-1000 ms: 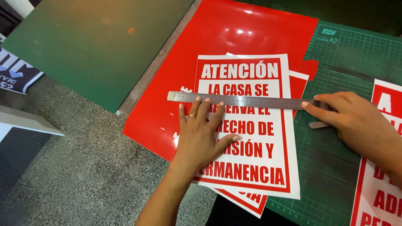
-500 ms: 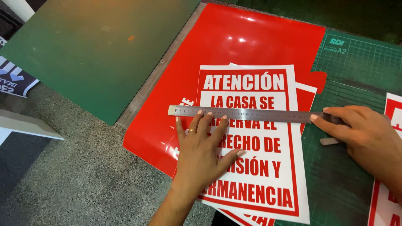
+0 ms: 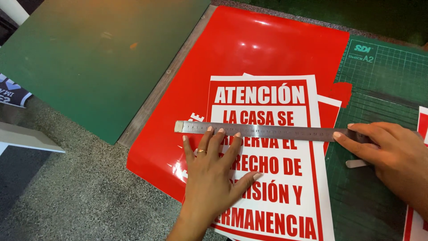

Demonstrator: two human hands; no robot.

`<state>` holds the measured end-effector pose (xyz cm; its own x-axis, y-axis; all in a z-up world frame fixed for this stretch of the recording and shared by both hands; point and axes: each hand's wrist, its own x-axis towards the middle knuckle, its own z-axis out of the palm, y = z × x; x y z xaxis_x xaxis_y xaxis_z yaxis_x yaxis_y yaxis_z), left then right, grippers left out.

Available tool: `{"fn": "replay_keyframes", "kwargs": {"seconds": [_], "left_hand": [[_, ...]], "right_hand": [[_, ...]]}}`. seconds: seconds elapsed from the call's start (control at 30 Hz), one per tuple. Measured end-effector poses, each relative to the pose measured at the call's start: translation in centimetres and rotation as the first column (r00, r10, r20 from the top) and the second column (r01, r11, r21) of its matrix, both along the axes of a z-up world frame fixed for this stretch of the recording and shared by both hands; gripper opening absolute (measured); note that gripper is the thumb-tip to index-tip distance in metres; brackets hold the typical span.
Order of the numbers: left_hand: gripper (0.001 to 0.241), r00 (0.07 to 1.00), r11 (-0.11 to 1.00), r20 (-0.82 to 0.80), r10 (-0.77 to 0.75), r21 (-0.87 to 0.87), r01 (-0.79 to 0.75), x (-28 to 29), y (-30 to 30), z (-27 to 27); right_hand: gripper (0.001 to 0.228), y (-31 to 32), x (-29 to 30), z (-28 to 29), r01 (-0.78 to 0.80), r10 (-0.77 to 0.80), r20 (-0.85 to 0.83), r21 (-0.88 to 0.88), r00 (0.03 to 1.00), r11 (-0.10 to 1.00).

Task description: Cutting and trimming printed signs using a metal ruler and a craft knife on a cutting mat

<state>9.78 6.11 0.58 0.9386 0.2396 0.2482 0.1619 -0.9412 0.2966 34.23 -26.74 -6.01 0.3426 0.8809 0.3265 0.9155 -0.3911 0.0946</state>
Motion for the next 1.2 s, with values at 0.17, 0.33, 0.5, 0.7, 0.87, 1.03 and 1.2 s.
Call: {"fn": "replay_keyframes", "kwargs": {"seconds": [0.17,0.33,0.5,0.7,0.87,1.03,1.2], "left_hand": [[0.074,1.0,1.0,0.006,0.015,0.007,-0.015,0.1,-0.1,0.1],[0.075,1.0,1.0,0.024,0.007,0.009,-0.008,0.1,-0.1,0.2],[0.075,0.999,1.0,0.037,0.011,0.002,-0.012,0.2,-0.1,0.2],[0.075,1.0,1.0,0.023,0.017,0.003,-0.017,0.2,-0.1,0.2],[0.074,0.997,1.0,0.069,0.021,0.022,-0.023,0.2,-0.1,0.0],[0.076,0.999,0.999,0.043,0.017,0.033,-0.019,0.2,-0.1,0.1],[0.076,0.999,1.0,0.034,0.018,0.025,-0.019,0.3,0.0,0.1]], "right_hand": [[0.056,0.5,-0.2,0.3,-0.031,0.03,0.038,0.027,0.999,0.999],[0.053,0.5,-0.4,0.4,-0.032,0.033,-0.004,0.081,0.999,0.996],[0.054,0.6,-0.5,0.6,-0.019,0.02,-0.022,0.063,1.0,0.998],[0.053,0.6,-0.6,0.6,-0.038,0.042,-0.042,0.09,0.998,0.995],[0.065,0.1,-0.2,-0.1,-0.027,0.029,-0.028,0.061,0.999,0.998],[0.057,0.2,-0.3,-0.5,0.006,-0.002,-0.039,0.083,0.999,0.997],[0.054,0.4,-0.5,-0.1,0.001,0.005,-0.061,0.093,0.998,0.996]]}}
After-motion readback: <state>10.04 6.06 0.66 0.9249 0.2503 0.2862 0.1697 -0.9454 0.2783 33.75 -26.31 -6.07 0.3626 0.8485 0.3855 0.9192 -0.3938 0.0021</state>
